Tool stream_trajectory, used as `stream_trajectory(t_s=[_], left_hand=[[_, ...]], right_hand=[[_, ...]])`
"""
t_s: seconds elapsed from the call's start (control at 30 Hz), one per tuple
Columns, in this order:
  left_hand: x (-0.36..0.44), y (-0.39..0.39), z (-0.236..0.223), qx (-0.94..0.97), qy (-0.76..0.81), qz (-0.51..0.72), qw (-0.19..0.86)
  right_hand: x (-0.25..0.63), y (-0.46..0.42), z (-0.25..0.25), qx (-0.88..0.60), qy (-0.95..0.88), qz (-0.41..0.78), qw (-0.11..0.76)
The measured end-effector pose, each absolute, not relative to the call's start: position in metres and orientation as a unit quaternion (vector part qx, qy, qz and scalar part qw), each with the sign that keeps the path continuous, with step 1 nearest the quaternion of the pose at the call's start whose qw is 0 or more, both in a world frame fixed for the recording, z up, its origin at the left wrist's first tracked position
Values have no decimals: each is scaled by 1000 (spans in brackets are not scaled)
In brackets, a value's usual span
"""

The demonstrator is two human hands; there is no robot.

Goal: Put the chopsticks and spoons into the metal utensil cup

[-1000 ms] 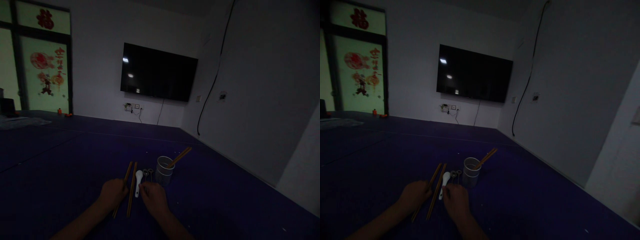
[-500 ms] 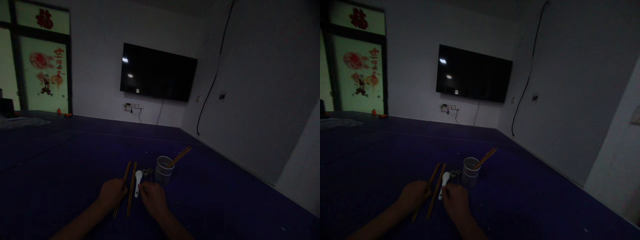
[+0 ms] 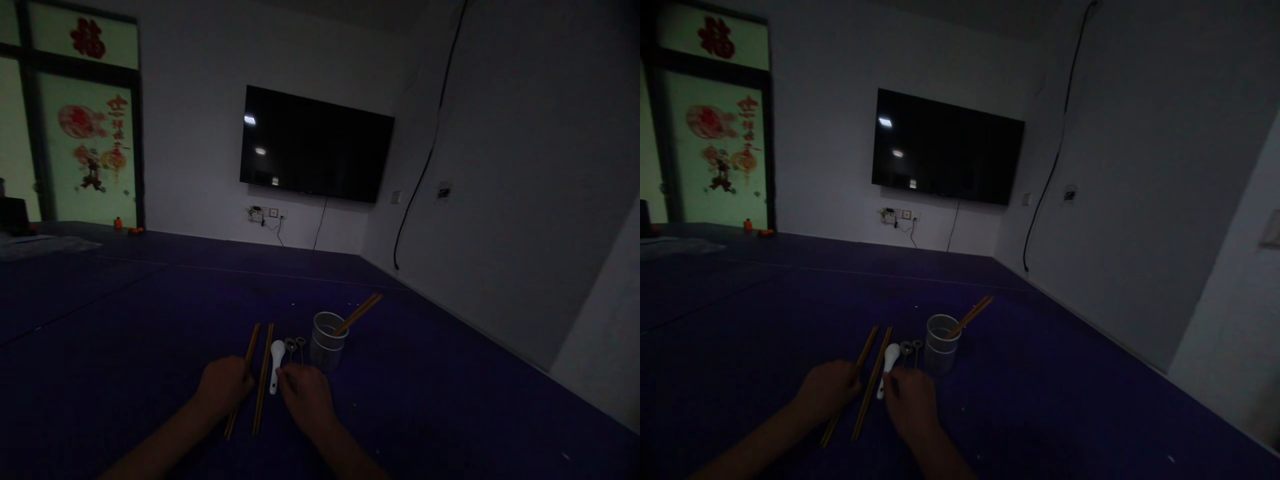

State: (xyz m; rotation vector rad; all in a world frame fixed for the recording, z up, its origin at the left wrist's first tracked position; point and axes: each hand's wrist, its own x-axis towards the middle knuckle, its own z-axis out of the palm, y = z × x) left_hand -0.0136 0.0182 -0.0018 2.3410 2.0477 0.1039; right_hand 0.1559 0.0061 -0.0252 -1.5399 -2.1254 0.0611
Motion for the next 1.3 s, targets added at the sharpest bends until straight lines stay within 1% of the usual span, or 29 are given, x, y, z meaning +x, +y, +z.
stream_trajectory(t_s=[0.4, 0.8, 1.0, 1.17, 1.3], left_hand=[[-15, 18, -5, 750, 660, 43, 9], [-16, 18, -8, 757, 653, 27, 1], [-19, 18, -9, 734, 675, 77, 24], [-18, 17, -3, 724, 678, 125, 3], [-16, 14, -6, 764, 625, 157, -45]], right_hand=[[156, 7, -23, -572, -782, 31, 246], [156, 6, -25, -559, -783, 22, 272], [156, 6, -25, -553, -785, 10, 280], [154, 4, -25, -543, -780, -3, 311], [154, 1, -23, -511, -769, 36, 383]])
